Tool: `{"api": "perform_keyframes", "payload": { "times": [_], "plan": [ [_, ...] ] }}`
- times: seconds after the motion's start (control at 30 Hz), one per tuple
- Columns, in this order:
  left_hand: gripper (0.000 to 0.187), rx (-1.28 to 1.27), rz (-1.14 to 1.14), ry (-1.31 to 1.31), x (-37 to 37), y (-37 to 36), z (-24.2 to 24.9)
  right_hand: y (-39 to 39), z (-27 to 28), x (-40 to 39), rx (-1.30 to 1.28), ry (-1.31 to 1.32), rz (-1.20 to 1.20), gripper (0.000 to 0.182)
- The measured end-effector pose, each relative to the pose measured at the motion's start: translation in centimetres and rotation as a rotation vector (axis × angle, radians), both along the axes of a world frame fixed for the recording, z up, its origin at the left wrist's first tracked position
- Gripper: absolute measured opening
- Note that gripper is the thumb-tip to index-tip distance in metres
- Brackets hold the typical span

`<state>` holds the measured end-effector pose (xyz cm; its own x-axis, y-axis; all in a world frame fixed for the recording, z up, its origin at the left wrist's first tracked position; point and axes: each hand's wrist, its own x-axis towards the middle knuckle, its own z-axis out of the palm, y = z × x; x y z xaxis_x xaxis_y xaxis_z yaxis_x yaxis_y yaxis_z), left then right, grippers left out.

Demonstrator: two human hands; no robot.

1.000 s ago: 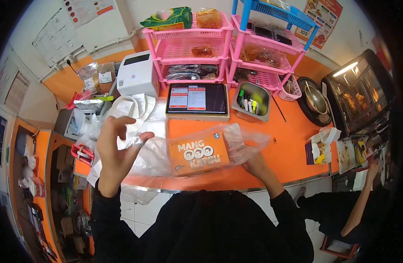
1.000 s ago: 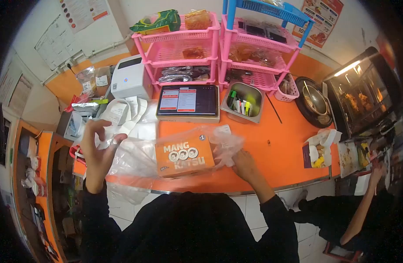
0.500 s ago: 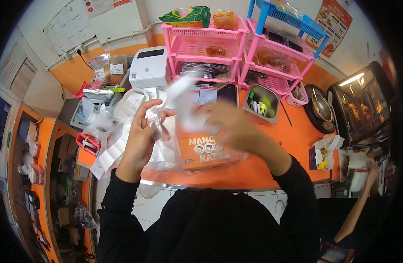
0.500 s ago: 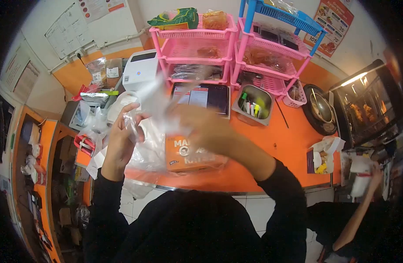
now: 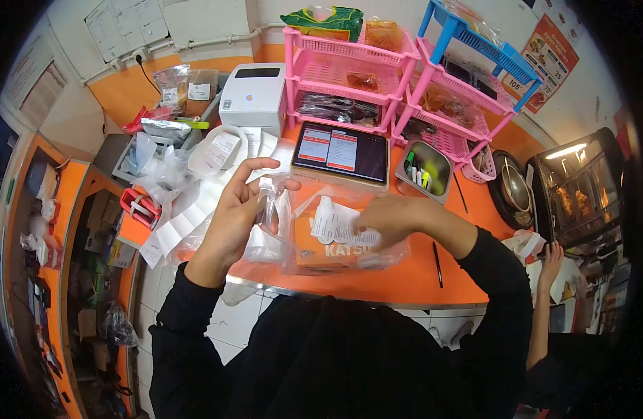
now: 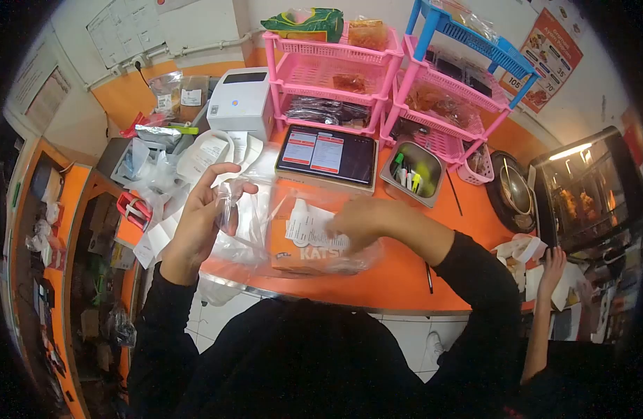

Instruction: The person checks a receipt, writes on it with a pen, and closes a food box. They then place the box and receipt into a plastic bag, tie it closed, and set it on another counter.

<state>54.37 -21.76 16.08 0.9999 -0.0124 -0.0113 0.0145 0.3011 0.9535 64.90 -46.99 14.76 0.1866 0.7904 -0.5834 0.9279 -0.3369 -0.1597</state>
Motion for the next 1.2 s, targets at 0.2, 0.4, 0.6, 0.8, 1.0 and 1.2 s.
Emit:
{"api": "perform_keyframes", "payload": {
  "times": [0.2,0.4,0.6,0.8,1.0,1.2],
  "plan": [
    [0.040,0.013,-0.016,-0.022,0.1,-0.2,0.5,3.9,-4.0,-2.1,0.287,0.054,-0.601,0.034],
    [0.038,0.010,0.031,-0.014,0.0,-0.6,0.8,3.5,-8.2,0.4,0.565,0.379,-0.327,0.031],
    [0.037,-0.003,0.036,-0.047,0.0,-0.5,0.4,2.0,-5.3,-0.5,0.514,0.633,-0.429,0.056],
    [0.035,-0.016,0.045,-0.019,0.0,-0.8,0.4,0.9,-5.4,-0.4,0.528,0.612,-0.254,0.058],
    [0.031,-0.014,0.025,-0.016,0.1,-1.0,0.7,1.5,-5.6,-0.8,0.543,0.511,-0.601,0.043],
    [0.026,-0.009,-0.012,-0.015,0.0,-0.8,0.7,1.4,-7.0,0.2,0.522,0.537,-0.588,0.032]
  ]
}}
